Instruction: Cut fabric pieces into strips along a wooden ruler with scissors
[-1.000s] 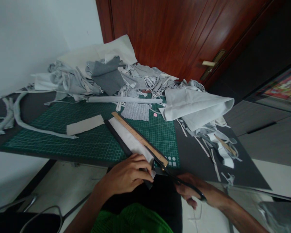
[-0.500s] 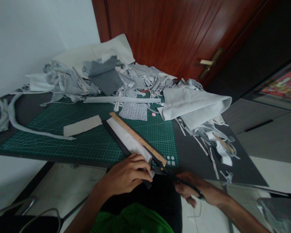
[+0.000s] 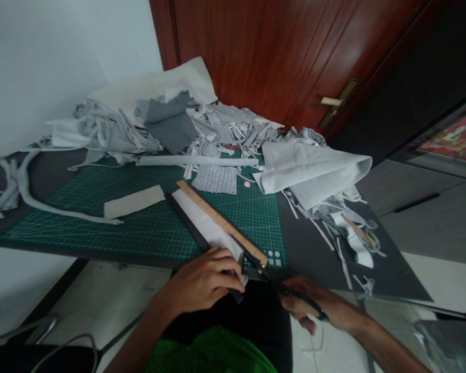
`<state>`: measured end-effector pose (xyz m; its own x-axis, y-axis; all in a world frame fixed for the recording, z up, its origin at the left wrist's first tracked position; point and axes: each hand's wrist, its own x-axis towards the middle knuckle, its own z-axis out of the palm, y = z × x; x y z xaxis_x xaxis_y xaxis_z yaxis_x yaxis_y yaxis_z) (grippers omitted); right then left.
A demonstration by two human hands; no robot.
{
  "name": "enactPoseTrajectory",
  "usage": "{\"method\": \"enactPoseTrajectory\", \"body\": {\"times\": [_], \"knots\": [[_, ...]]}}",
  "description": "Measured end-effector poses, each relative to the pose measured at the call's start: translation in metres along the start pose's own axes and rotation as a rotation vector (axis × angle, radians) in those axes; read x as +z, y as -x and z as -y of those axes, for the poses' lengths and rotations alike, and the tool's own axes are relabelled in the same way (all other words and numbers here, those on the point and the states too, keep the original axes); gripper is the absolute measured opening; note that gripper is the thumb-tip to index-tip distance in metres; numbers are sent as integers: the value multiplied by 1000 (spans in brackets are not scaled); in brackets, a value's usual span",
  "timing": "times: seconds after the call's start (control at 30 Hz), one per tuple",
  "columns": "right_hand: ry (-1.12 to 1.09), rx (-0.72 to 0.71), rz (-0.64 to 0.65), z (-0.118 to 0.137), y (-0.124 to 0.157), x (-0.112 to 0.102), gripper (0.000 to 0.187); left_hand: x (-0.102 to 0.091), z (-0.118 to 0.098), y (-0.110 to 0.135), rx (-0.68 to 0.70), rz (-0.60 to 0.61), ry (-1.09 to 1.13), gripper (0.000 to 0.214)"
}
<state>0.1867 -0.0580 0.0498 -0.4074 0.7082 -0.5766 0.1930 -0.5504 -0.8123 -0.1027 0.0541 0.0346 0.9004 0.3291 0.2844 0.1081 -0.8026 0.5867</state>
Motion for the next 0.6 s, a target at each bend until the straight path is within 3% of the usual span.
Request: {"method": "enactPoseTrajectory", "body": {"times": [0.6], "knots": [[-43, 24, -24, -4, 1, 1, 60, 0, 1, 0, 2, 2, -1, 41]]}}
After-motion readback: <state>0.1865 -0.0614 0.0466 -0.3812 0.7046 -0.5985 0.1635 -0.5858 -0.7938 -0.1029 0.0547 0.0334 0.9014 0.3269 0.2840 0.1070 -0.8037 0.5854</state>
